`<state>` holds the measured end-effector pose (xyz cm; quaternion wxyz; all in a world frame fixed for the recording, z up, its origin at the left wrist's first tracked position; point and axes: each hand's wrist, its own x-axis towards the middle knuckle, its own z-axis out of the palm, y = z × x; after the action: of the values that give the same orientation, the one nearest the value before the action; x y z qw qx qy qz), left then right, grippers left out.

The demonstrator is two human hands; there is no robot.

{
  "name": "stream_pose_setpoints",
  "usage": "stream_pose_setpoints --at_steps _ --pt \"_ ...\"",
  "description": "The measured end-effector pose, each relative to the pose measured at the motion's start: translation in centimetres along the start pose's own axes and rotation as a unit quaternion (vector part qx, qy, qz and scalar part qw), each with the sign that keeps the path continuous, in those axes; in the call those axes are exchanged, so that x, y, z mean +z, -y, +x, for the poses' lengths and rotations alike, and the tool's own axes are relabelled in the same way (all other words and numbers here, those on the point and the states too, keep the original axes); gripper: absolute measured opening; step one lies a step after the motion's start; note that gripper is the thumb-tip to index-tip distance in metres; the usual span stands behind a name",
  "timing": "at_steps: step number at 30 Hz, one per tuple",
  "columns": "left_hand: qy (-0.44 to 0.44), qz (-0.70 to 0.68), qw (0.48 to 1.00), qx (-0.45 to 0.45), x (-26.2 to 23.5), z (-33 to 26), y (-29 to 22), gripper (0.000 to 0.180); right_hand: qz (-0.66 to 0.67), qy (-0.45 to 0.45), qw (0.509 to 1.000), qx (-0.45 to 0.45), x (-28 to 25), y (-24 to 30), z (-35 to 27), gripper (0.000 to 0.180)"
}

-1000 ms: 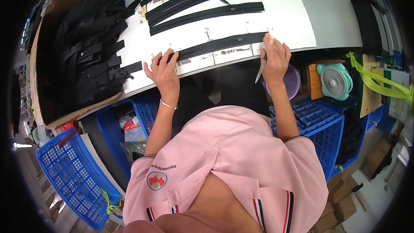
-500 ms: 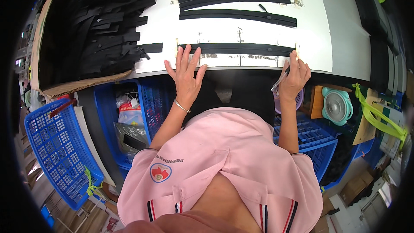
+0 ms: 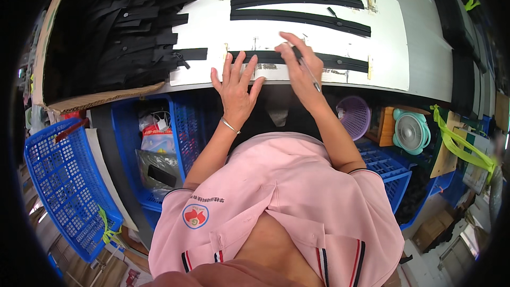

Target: Marking black fabric strips or zippers with a pen using a template on a workbench.

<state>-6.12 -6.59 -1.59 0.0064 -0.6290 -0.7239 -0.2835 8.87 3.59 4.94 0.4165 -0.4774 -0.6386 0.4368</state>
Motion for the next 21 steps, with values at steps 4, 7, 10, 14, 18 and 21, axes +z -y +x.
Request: stream_pose_setpoints --at_steps 4,7,10,14,18,21 --pt "-0.006 -0.001 1.0 -0.003 -0.1 0.0 0.1 0.058 0.051 0.042 0.997 -0.028 3.1 -1.5 0.5 0.018" --pt "-0.012 -0.005 1.0 -0.006 0.0 -0.1 0.2 0.061 0.024 0.069 0.997 -0.018 4.1 -3.3 0.6 0.015" --pt "-0.017 -0.02 1.0 -0.014 0.1 -0.1 0.3 0.063 -0.024 0.062 0.994 -0.087 4.6 -3.8 0.4 0.013" --pt "-0.023 -0.028 0.999 -0.015 0.2 -0.1 0.2 0.064 -0.043 0.049 0.991 -0.119 4.9 -4.5 0.6 0.011" --pt "-0.02 -0.029 0.999 -0.016 0.2 -0.1 0.2 0.064 -0.07 0.051 0.99 -0.111 4.9 -4.5 0.5 0.011" --pt "-0.021 -0.03 0.999 -0.014 0.2 -0.1 0.1 0.065 -0.086 0.052 0.986 -0.133 4.8 -4.7 0.5 0.012"
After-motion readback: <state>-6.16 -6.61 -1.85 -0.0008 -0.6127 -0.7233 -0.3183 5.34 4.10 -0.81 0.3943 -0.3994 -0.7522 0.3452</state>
